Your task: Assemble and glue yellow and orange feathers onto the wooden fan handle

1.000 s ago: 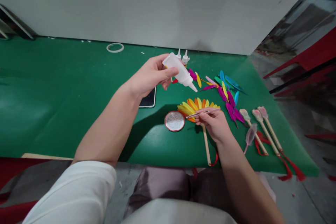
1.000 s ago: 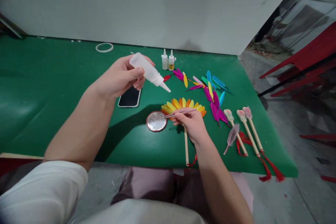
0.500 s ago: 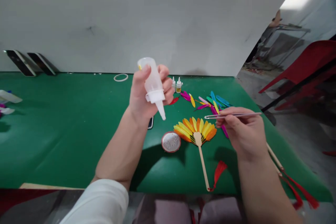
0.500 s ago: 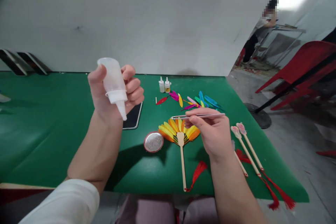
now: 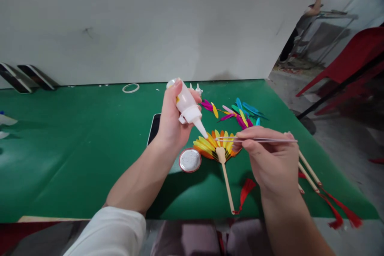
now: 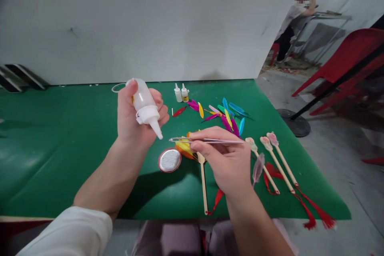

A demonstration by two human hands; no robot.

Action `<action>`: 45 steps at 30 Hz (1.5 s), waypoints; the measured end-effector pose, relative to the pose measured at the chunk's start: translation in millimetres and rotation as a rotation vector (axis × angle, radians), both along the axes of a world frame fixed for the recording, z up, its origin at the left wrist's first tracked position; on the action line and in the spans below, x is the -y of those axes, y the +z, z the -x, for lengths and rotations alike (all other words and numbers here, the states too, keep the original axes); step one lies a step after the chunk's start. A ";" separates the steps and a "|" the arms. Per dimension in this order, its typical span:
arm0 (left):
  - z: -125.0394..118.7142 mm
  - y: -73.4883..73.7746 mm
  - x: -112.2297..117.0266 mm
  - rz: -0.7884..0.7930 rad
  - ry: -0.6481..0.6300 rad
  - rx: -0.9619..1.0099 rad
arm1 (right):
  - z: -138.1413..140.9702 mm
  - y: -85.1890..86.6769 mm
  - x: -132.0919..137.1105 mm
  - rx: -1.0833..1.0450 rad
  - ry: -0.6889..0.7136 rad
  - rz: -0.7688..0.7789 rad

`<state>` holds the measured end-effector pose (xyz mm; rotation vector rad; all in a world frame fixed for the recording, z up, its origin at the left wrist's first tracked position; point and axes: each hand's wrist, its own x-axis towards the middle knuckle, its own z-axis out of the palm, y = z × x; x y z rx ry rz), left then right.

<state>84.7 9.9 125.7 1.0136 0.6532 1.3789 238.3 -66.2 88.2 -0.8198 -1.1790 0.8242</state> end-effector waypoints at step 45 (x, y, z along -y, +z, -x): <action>-4.1 2.0 11.9 -0.096 0.160 -0.007 | 4.9 -2.4 1.4 0.009 -0.001 -0.087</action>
